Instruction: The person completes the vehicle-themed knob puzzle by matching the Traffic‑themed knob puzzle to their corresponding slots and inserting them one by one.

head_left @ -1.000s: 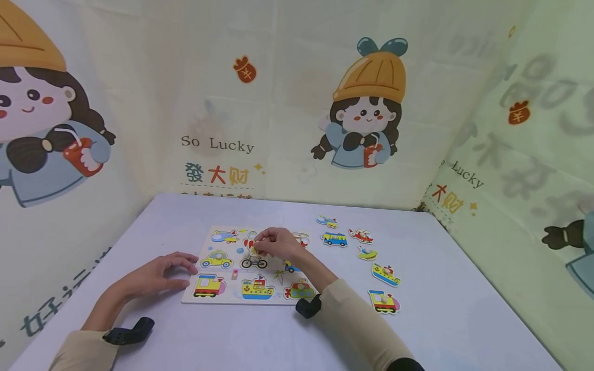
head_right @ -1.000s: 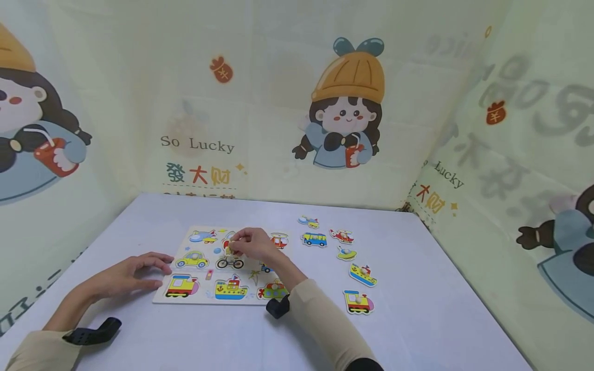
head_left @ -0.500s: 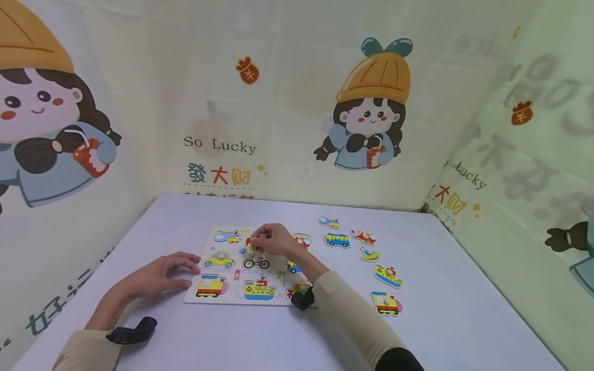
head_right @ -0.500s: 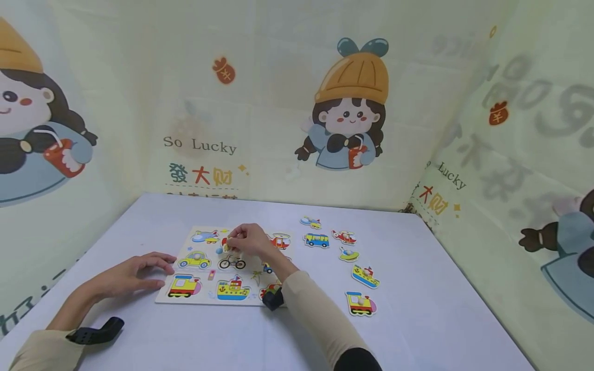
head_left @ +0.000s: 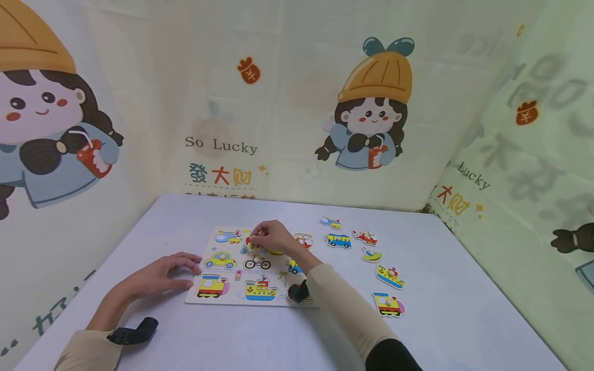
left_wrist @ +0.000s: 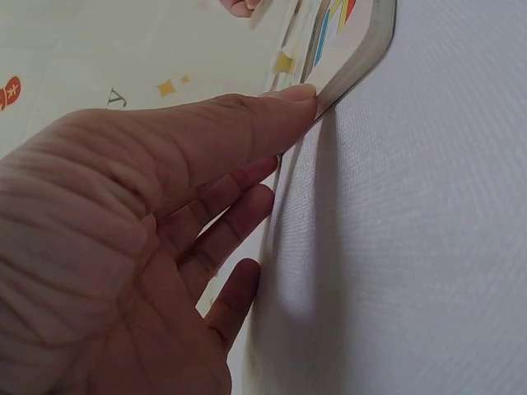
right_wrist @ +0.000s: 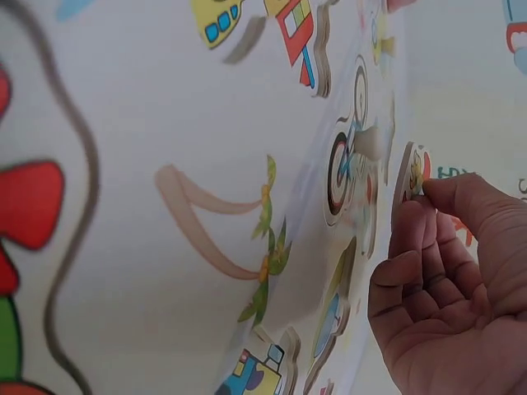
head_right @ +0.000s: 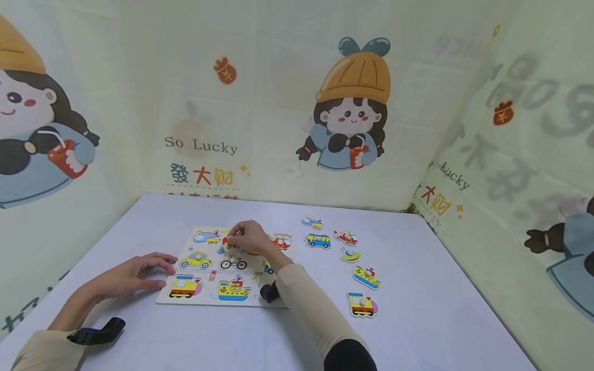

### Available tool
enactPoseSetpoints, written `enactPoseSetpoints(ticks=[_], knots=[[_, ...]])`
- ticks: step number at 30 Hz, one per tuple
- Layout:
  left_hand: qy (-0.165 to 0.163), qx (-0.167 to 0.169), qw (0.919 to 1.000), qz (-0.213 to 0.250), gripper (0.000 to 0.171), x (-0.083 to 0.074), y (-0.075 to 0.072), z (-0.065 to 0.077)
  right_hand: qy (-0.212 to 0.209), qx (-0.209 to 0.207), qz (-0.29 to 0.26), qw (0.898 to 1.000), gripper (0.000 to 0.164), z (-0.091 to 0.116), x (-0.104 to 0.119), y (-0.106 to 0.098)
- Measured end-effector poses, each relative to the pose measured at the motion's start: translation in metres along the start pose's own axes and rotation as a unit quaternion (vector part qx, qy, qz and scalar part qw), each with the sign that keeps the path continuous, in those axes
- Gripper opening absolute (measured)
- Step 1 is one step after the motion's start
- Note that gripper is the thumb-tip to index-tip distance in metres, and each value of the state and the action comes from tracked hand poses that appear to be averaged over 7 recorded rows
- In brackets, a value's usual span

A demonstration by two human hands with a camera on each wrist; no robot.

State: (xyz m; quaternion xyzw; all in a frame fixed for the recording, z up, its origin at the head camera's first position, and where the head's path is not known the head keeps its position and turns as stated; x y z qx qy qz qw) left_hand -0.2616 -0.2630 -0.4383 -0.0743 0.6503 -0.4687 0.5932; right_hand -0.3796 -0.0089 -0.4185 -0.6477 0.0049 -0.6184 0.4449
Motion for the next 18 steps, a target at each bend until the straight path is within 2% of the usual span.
enactPoseSetpoints(ticks=[10, 18], knots=[[-0.007, 0.002, 1.0000, 0.007, 0.025, 0.0009, 0.0000, -0.0006, 0.000, 0.008, 0.030, 1.000, 0.013, -0.0058, -0.0022, -0.0012], [-0.007, 0.003, 0.9998, 0.019, 0.025, 0.0046, -0.0001, -0.0024, -0.016, 0.015, 0.024, 0.999, 0.012, -0.0080, 0.0002, -0.0030]])
Point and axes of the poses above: each hand's wrist, its own z-axis away from the middle knuckle, its own y-axis out of the palm, x = y × z, the point moved 6 cm from there along -z, towards the middle knuckle, and after that the axes turned 14 degrees about x, right-handed, at the moved point
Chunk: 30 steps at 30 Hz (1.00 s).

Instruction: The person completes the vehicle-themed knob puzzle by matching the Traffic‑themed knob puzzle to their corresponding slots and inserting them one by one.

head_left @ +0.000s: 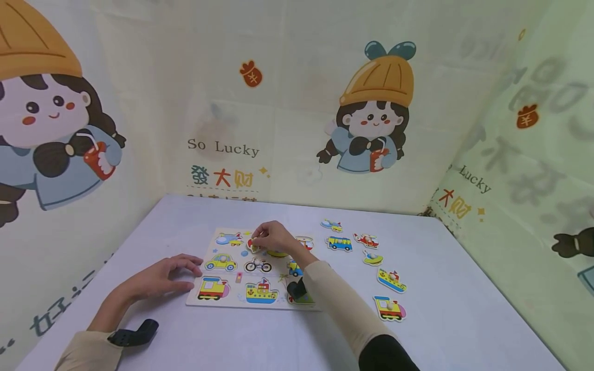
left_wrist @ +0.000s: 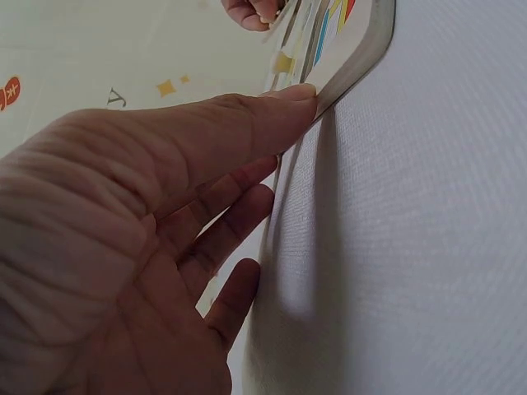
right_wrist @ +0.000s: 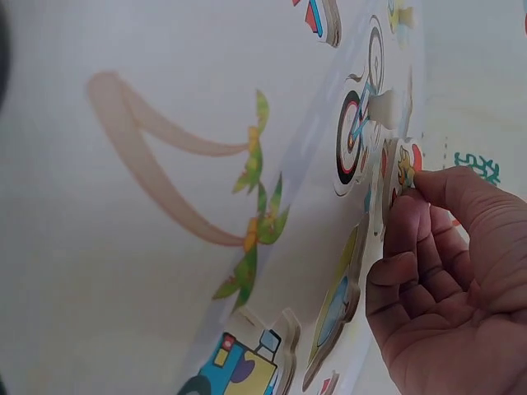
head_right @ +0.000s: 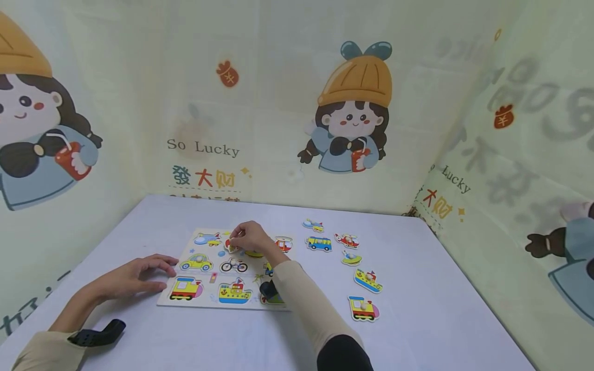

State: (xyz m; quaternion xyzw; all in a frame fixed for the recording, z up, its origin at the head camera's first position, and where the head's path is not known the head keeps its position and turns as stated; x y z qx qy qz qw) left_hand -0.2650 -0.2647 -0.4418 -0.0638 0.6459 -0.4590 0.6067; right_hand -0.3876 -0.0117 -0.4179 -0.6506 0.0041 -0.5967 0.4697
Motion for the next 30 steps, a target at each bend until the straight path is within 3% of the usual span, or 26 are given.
enactPoseSetpoints(ticks=[20, 30], knots=[[-0.002, -0.002, 1.0000, -0.005, 0.026, 0.000, 0.001, 0.001, 0.017, 0.006, 0.037, 0.999, 0.012, -0.006, -0.004, 0.004], [-0.006, -0.003, 0.9999, -0.009, 0.025, -0.001, 0.002, 0.001, 0.014, 0.000, -0.050, 0.999, 0.019, 0.007, -0.015, -0.003]])
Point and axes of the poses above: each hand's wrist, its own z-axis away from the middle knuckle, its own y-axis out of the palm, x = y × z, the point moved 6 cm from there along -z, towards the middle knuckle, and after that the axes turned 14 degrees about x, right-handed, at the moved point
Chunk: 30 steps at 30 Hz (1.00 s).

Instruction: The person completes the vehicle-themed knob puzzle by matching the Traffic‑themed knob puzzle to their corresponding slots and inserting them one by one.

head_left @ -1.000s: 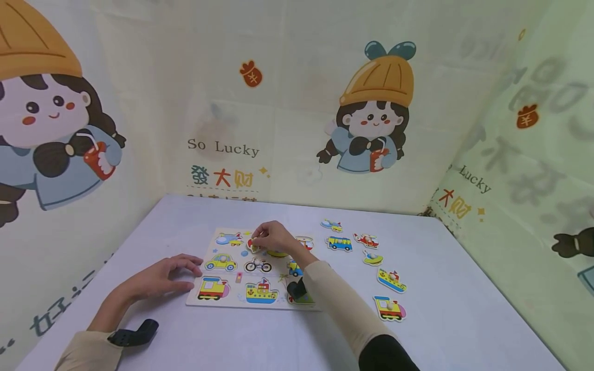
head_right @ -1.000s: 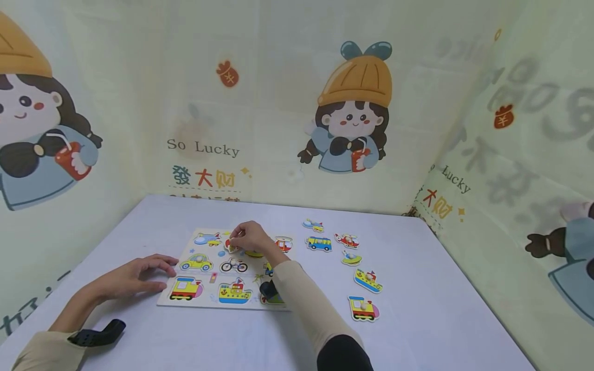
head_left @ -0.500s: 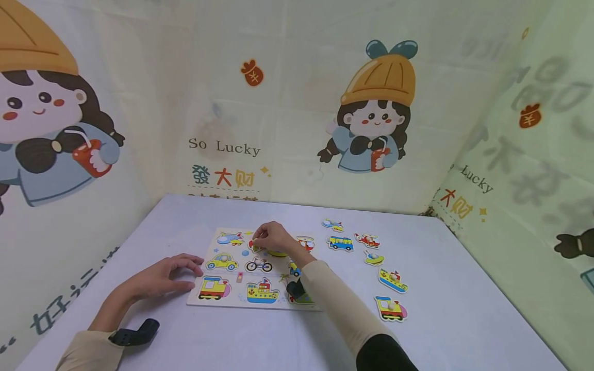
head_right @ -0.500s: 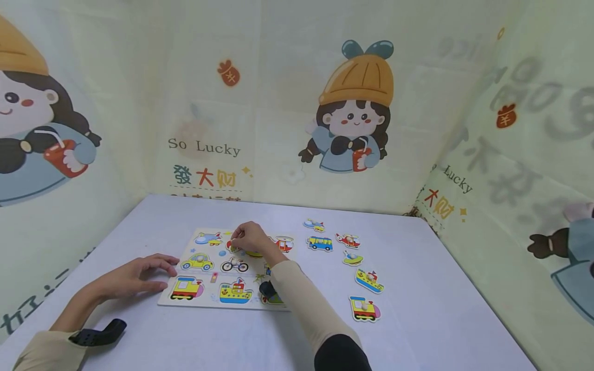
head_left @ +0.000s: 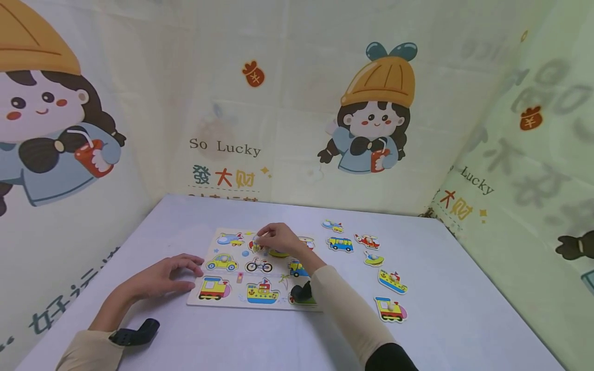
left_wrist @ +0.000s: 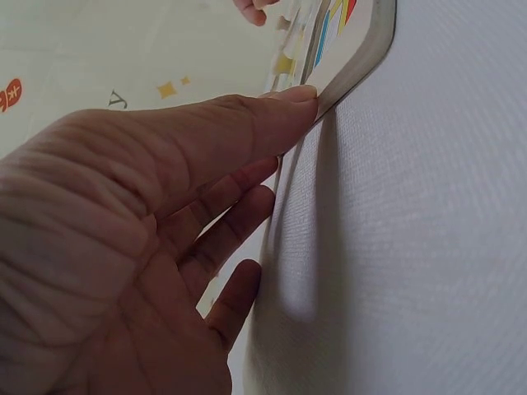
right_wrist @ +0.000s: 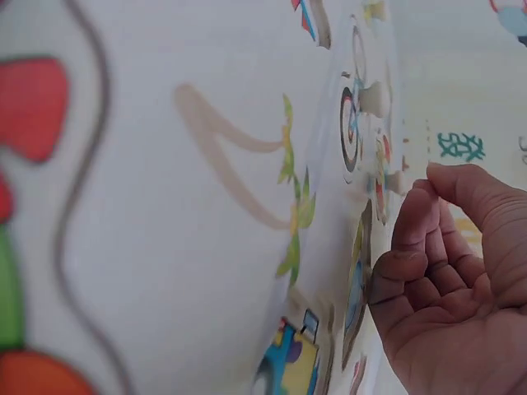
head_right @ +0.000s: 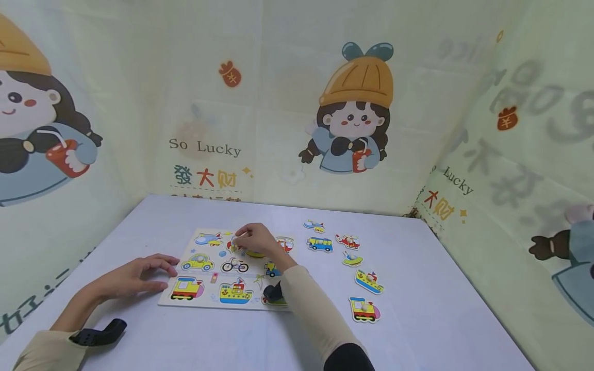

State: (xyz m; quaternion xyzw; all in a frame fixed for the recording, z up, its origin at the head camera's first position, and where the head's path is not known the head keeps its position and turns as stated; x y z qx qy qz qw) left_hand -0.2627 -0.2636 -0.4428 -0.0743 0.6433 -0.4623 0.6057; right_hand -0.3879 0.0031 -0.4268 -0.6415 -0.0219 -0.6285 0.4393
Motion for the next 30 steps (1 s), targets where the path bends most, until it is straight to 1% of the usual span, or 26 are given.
enactPoseSetpoints(ticks=[8, 13, 15, 20, 24, 30], knots=[[-0.002, 0.000, 1.0000, -0.002, 0.024, -0.003, -0.002, 0.001, 0.009, -0.008, -0.077, 0.997, 0.024, 0.012, -0.011, -0.009], [-0.002, 0.001, 1.0000, -0.003, 0.023, -0.004, -0.002, 0.002, 0.010, -0.010, -0.132, 0.991, 0.025, 0.020, -0.018, -0.016], [-0.002, 0.002, 1.0000, -0.002, 0.023, -0.004, -0.003, 0.002, 0.010, -0.014, -0.144, 0.989, 0.026, 0.023, -0.021, -0.020], [-0.003, 0.005, 1.0000, -0.006, 0.023, -0.005, -0.004, 0.002, 0.011, -0.031, -0.152, 0.988, 0.033, 0.031, -0.030, -0.030], [-0.004, 0.004, 1.0000, -0.007, 0.023, -0.006, -0.004, 0.003, 0.019, -0.036, -0.160, 0.986, 0.032, 0.037, -0.038, -0.037], [-0.001, 0.005, 1.0000, -0.005, 0.024, -0.009, -0.004, 0.004, 0.028, -0.048, -0.142, 0.988, 0.031, 0.046, -0.046, -0.046]])
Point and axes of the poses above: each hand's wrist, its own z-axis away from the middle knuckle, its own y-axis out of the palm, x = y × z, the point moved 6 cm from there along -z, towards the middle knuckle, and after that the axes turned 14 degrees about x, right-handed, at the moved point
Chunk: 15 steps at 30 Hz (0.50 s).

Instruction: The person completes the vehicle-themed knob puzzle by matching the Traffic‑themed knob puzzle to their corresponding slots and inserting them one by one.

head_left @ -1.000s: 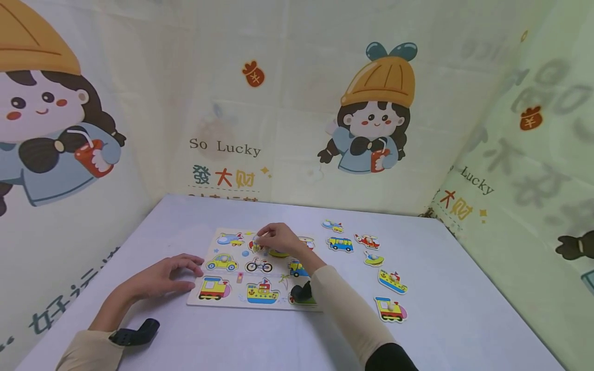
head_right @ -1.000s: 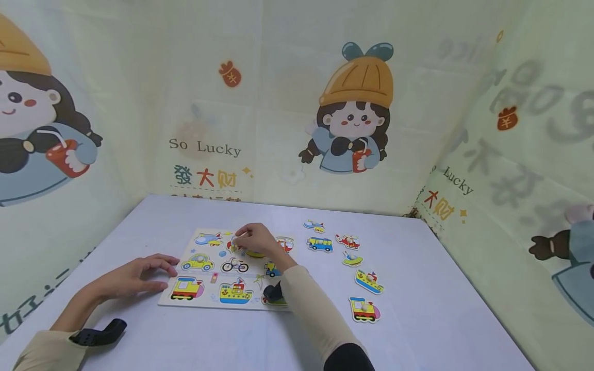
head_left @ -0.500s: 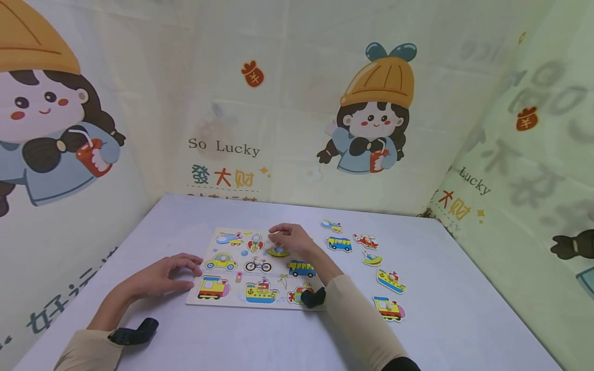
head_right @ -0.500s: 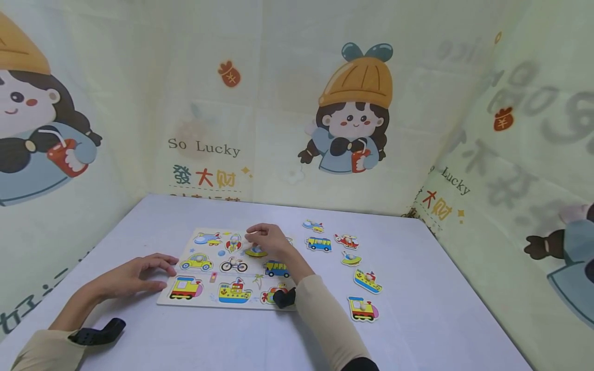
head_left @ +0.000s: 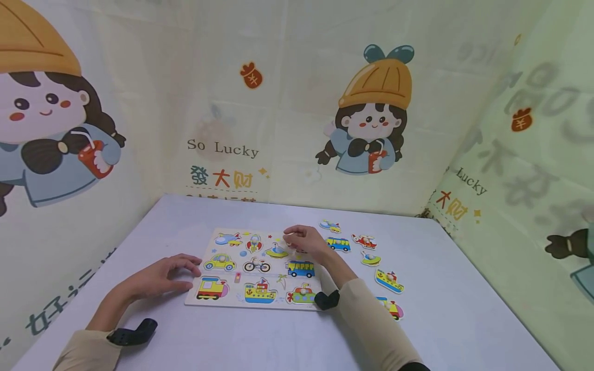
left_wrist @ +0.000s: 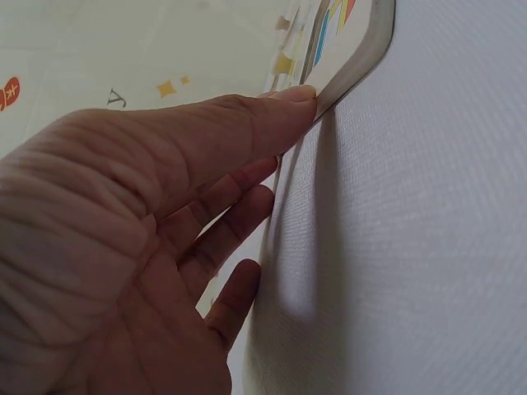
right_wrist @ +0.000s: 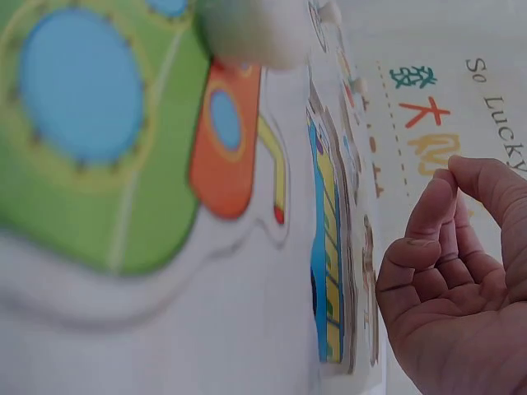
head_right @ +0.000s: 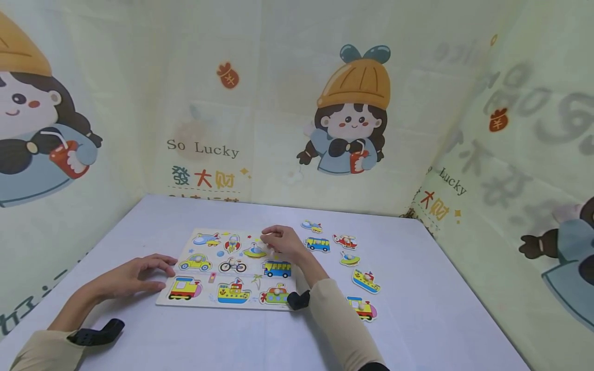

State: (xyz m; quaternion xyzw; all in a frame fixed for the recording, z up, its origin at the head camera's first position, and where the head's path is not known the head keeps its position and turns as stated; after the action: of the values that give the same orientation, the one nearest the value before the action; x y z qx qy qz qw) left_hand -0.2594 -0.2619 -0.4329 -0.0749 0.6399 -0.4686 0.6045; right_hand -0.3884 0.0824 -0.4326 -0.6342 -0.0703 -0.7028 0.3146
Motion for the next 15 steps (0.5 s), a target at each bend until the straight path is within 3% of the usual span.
enactPoseSetpoints(ticks=[15], knots=[[-0.002, -0.004, 1.0000, -0.006, 0.024, 0.002, 0.001, 0.000, 0.003, -0.026, 0.028, 0.999, 0.028, 0.020, -0.014, -0.031]])
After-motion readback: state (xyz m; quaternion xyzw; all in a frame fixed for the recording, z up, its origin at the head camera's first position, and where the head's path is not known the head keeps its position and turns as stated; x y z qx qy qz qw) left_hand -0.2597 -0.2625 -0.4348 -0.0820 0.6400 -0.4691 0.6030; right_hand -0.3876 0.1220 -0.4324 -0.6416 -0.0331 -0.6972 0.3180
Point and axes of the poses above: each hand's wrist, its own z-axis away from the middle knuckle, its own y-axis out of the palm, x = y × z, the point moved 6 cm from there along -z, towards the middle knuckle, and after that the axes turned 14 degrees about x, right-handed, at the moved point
